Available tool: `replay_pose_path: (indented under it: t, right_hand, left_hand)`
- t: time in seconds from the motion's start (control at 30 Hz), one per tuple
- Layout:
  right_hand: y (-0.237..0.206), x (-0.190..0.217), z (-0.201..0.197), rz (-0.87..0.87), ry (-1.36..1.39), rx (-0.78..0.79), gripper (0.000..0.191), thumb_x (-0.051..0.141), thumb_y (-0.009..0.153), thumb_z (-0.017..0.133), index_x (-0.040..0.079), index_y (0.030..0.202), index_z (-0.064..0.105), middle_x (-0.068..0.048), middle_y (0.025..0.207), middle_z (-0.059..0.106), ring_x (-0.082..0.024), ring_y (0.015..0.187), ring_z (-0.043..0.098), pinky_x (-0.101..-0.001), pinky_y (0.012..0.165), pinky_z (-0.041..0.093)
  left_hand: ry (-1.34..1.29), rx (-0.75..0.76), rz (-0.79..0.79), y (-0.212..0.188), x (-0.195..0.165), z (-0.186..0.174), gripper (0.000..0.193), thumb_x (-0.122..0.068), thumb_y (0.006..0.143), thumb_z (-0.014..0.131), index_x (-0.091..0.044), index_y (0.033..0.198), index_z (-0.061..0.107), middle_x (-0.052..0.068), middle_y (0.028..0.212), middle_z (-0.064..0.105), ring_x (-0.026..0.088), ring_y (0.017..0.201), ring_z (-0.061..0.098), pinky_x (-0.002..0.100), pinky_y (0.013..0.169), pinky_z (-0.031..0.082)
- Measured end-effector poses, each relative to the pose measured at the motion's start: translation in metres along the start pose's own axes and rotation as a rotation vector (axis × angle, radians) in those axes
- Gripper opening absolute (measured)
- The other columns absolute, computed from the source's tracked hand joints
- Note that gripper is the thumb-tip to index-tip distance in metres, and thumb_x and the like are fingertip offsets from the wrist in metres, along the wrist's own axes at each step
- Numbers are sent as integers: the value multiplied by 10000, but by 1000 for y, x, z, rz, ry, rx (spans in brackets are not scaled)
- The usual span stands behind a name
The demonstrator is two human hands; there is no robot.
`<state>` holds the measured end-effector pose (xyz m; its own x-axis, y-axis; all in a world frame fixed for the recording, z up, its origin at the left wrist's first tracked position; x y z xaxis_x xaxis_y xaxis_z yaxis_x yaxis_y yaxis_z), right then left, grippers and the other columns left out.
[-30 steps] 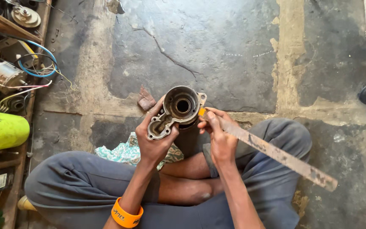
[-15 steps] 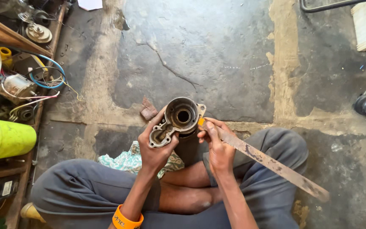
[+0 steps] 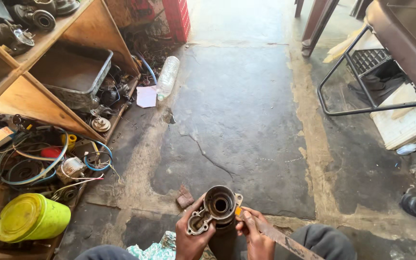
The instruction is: The person sits cross-legged on the floor and uses a metal file to smooth the inner surface of a cylindrical metal part. They repeatedly rotate the part and file different sections of the interior.
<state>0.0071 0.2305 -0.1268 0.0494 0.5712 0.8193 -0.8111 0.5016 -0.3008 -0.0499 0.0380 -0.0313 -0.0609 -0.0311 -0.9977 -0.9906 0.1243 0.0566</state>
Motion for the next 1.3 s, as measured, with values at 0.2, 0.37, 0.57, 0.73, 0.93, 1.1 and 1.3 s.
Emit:
replay_pose_path:
  t: [0.2,0.37,0.57,0.73,0.93,1.1,1.3]
  right_hand:
    - [3,-1,-3,60,-76,14,270,123,964,612,-70,1136,689,-159,846,733,-162,662,635,-304,563,487]
    - [-4,-1,-6,61,-60,7,278,130,982,603,-75,1152,685,-152,856,713,-161,682,641,-299,582,493]
    - [-4,-3,-5,58,-22,10,270,132,980,607,-65,1151,677,-148,881,724,-153,696,647,-290,601,506]
    - [-7,0,-4,11,-61,1,260,127,977,610,-67,1132,687,-139,864,722,-153,681,647,-292,578,498]
    - [-7,4,0,3,-60,-6,248,125,984,594,-55,1127,689,-114,846,710,-143,680,634,-282,583,483]
    - [-7,10,4,-17,-34,9,234,122,992,610,-69,1106,683,-110,834,688,-142,685,636,-291,593,493]
    - [-3,9,3,-6,-59,-3,239,128,983,609,-64,1104,685,-102,843,717,-132,668,620,-276,591,480]
  left_hand:
    - [18,9,15,-3,-6,0,698,79,693,735,16,1375,599,147,1208,782,174,1097,751,296,930,581]
    - [109,24,8,-3,-13,0,715,48,694,750,-14,1390,600,134,1166,794,166,1040,773,294,893,610]
    - [53,25,-3,-3,-15,1,724,49,687,751,-13,1393,599,145,1173,789,178,1034,762,311,885,607]
    - [128,12,-4,-4,-15,0,720,46,685,769,-22,1382,602,122,1180,791,164,1062,766,298,917,603]
    - [79,15,15,-1,-15,1,715,57,692,757,-16,1385,597,124,1199,785,168,1079,757,299,925,596]
    - [110,25,25,-3,-12,-1,719,52,693,762,-5,1390,598,142,1210,775,184,1082,756,312,926,602]
    - [145,29,9,-2,-11,-1,738,31,677,783,0,1385,577,149,1232,757,197,1112,756,325,956,605]
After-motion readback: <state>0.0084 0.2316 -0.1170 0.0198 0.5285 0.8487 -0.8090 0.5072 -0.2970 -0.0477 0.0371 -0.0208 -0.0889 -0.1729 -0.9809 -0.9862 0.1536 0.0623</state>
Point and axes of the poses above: each hand's wrist, its own y-axis towards the middle knuckle, its own z-axis out of the palm, x = y × z, the point moved 7 cm from there along y, towards the middle knuckle
